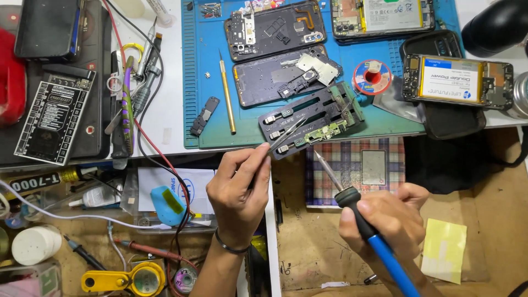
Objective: Soldering small electronic components onto a mobile phone circuit board using a soldering iron and tweezers at a repair bench.
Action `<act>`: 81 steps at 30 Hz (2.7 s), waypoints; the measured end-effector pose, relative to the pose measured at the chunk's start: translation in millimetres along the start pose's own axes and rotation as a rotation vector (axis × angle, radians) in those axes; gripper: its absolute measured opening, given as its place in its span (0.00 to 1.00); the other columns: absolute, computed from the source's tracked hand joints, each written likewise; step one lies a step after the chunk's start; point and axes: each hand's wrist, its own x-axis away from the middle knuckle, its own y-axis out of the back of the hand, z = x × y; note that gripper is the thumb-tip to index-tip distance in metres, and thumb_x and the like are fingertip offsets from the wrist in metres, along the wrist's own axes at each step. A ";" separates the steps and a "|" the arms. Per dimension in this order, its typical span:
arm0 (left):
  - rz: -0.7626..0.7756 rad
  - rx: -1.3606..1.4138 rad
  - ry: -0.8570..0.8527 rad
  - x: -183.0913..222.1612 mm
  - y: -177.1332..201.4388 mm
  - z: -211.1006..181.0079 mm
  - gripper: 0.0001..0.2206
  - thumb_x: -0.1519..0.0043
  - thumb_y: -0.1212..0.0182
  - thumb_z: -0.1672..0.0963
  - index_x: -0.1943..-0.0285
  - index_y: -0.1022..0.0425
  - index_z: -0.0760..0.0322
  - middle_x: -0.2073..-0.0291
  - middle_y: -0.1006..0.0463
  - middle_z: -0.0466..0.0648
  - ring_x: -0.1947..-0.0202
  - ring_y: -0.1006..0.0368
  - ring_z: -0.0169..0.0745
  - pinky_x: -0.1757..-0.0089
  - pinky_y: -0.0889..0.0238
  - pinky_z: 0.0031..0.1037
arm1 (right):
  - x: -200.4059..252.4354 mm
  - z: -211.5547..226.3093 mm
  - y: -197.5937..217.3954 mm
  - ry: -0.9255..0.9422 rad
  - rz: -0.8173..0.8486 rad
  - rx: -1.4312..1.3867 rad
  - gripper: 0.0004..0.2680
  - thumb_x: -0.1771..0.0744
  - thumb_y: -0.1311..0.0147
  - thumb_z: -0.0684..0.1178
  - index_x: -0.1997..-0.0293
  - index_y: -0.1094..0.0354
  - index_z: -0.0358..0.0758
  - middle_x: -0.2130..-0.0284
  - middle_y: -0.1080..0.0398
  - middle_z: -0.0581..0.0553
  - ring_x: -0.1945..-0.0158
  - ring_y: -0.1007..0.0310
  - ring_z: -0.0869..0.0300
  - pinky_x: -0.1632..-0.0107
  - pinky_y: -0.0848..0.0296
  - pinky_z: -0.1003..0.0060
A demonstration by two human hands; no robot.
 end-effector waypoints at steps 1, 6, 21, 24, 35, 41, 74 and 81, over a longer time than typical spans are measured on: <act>0.012 0.010 0.001 0.3 0.0 -0.5 0.10 0.38 0.33 0.66 0.49 0.20 0.70 0.62 0.22 0.52 0.65 0.22 0.41 0.64 0.24 0.23 | -4.2 6.3 1.2 0.065 0.062 0.067 0.11 0.34 0.42 0.40 0.49 0.40 0.45 0.76 0.29 0.52 0.72 0.27 0.59 0.46 0.46 0.52; 0.072 0.014 -0.048 -1.3 -1.9 -2.6 0.08 0.37 0.34 0.66 0.50 0.19 0.69 0.64 0.21 0.52 0.67 0.23 0.44 0.66 0.28 0.26 | -0.5 -4.2 -5.3 0.100 -0.009 0.114 0.10 0.33 0.43 0.40 0.50 0.40 0.44 0.79 0.30 0.51 0.76 0.29 0.60 0.46 0.46 0.52; 0.189 -0.104 -0.132 2.7 -10.1 4.4 0.08 0.32 0.40 0.63 0.48 0.20 0.64 0.63 0.22 0.53 0.69 0.28 0.46 0.70 0.36 0.30 | 2.2 -25.0 -19.8 0.165 -0.035 0.136 0.07 0.31 0.45 0.44 0.51 0.39 0.42 0.81 0.33 0.52 0.77 0.29 0.60 0.48 0.48 0.54; 0.182 -0.092 -0.132 2.5 -10.5 3.8 0.08 0.33 0.39 0.63 0.48 0.20 0.65 0.63 0.22 0.54 0.69 0.27 0.46 0.69 0.35 0.30 | 4.1 -26.1 -18.6 0.169 -0.017 0.152 0.07 0.31 0.45 0.44 0.49 0.39 0.43 0.81 0.32 0.52 0.76 0.29 0.61 0.47 0.48 0.55; 0.167 -0.090 -0.133 0.7 -10.3 1.0 0.07 0.35 0.36 0.64 0.50 0.20 0.67 0.64 0.22 0.53 0.68 0.27 0.47 0.67 0.32 0.31 | 1.4 -28.5 -20.1 0.195 -0.026 0.147 0.08 0.31 0.45 0.43 0.48 0.39 0.42 0.81 0.33 0.52 0.77 0.31 0.61 0.48 0.47 0.55; 0.174 -0.089 -0.128 0.3 -9.0 0.6 0.06 0.34 0.37 0.63 0.50 0.20 0.67 0.64 0.23 0.53 0.69 0.28 0.47 0.68 0.34 0.31 | 0.2 -27.7 -20.3 0.178 -0.017 0.149 0.08 0.31 0.46 0.43 0.47 0.40 0.42 0.82 0.34 0.53 0.76 0.30 0.62 0.48 0.48 0.56; 0.163 -0.095 -0.124 1.1 -6.8 1.5 0.07 0.34 0.37 0.63 0.49 0.19 0.67 0.63 0.22 0.53 0.68 0.26 0.47 0.67 0.33 0.31 | -0.1 -27.5 -21.3 0.188 -0.023 0.166 0.09 0.31 0.45 0.43 0.48 0.40 0.43 0.82 0.33 0.53 0.77 0.30 0.62 0.48 0.48 0.56; 0.162 -0.092 -0.120 0.9 -6.4 1.1 0.07 0.34 0.37 0.63 0.49 0.19 0.67 0.63 0.22 0.53 0.67 0.26 0.47 0.67 0.32 0.31 | -0.3 -28.0 -21.7 0.193 -0.029 0.167 0.09 0.31 0.45 0.43 0.48 0.40 0.43 0.81 0.32 0.53 0.76 0.29 0.62 0.48 0.48 0.56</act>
